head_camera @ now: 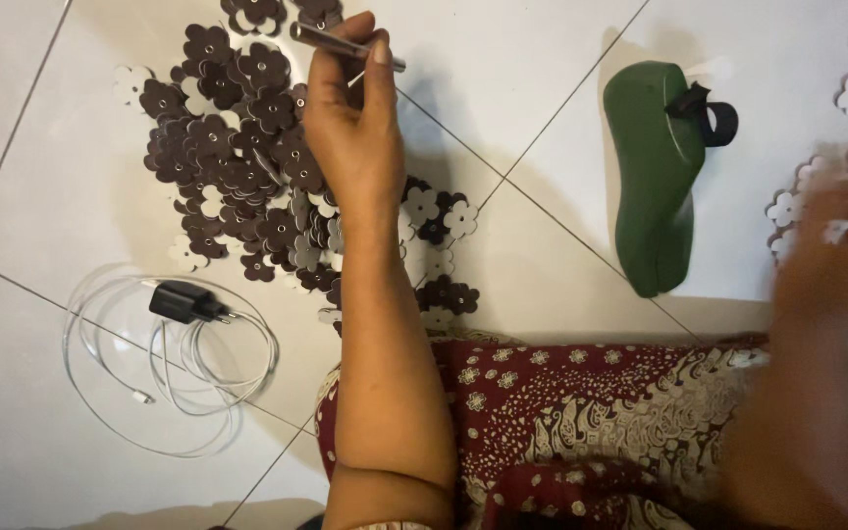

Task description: The person sits on a tiled floor and assembles flower-shaped decorative pieces. They use a green handheld tool to press a metal pin into the center of a white flower piece, then place a dark brown flower piece on top. This process is repeated for multiple units, with finished pieces set aside.

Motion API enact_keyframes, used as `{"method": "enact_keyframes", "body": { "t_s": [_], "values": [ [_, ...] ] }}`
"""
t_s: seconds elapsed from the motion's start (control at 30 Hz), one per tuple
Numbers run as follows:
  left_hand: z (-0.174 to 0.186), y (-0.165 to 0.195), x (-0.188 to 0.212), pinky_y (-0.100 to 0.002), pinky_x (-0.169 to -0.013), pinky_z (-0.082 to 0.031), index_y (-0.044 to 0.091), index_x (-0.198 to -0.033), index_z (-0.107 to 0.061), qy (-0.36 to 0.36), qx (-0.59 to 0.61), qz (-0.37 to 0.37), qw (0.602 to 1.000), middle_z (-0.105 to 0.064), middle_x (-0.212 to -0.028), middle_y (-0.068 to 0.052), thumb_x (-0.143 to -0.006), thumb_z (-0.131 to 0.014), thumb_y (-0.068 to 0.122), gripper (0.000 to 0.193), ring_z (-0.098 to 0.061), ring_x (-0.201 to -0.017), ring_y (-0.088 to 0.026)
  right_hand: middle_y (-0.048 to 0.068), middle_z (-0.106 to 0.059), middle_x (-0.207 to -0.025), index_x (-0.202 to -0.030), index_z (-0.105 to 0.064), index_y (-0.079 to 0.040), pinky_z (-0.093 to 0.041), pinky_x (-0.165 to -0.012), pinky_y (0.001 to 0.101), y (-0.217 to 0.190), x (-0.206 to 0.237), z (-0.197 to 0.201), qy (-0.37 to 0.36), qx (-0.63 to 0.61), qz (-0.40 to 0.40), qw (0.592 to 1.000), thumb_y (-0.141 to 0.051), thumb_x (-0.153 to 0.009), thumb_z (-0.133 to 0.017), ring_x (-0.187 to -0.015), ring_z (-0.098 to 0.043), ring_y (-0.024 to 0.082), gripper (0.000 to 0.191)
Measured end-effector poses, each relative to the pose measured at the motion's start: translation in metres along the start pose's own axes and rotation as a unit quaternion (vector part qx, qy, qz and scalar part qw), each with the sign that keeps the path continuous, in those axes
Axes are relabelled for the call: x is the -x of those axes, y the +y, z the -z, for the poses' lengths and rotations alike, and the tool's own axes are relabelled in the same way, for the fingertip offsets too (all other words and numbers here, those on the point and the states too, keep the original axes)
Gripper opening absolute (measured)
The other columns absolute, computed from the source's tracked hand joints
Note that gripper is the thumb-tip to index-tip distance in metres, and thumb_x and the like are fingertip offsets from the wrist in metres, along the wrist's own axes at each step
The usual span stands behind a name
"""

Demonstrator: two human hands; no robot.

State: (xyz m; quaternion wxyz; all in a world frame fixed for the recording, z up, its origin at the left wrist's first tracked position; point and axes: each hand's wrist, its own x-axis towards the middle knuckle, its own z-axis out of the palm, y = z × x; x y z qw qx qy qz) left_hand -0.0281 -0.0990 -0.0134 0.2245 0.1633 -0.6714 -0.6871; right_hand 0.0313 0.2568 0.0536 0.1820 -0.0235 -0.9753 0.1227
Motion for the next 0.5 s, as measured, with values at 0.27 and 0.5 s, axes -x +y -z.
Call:
{"method": "enact_keyframes", "body": {
  "t_s": [0.27, 0.5],
  "values": [
    [-0.003, 0.007, -0.002, -0.027, -0.089, -0.057, 0.004, -0.127, -0.067, -0.004, -0.007, 0.026, 1.000, -0.074, -0.110, -0.005, -0.106, -0.068, 0.014, 0.024, -0.071, -0.098, -0.011, 0.014, -0.070, -0.113, -0.117, -0.072, -0.005, -0.055, -0.092, 0.0405, -0.148, 0.043, -0.085, -0.242, -0.268, 0.181, 0.915, -0.016, -0.085, -0.083, -0.107, -0.065, 0.029, 0.036],
    [-0.015, 0.009, 0.001, -0.024, -0.076, -0.052, 0.010, -0.127, -0.070, -0.028, -0.036, 0.118, 0.992, -0.072, -0.100, -0.004, -0.103, -0.069, 0.019, 0.026, -0.069, -0.088, -0.011, 0.003, -0.072, -0.110, -0.107, -0.070, -0.013, -0.059, -0.090, 0.0359, -0.151, 0.047, -0.108, -0.369, -0.287, 0.015, 0.884, -0.019, -0.089, -0.082, -0.102, -0.072, 0.019, 0.022]
  ]
}}
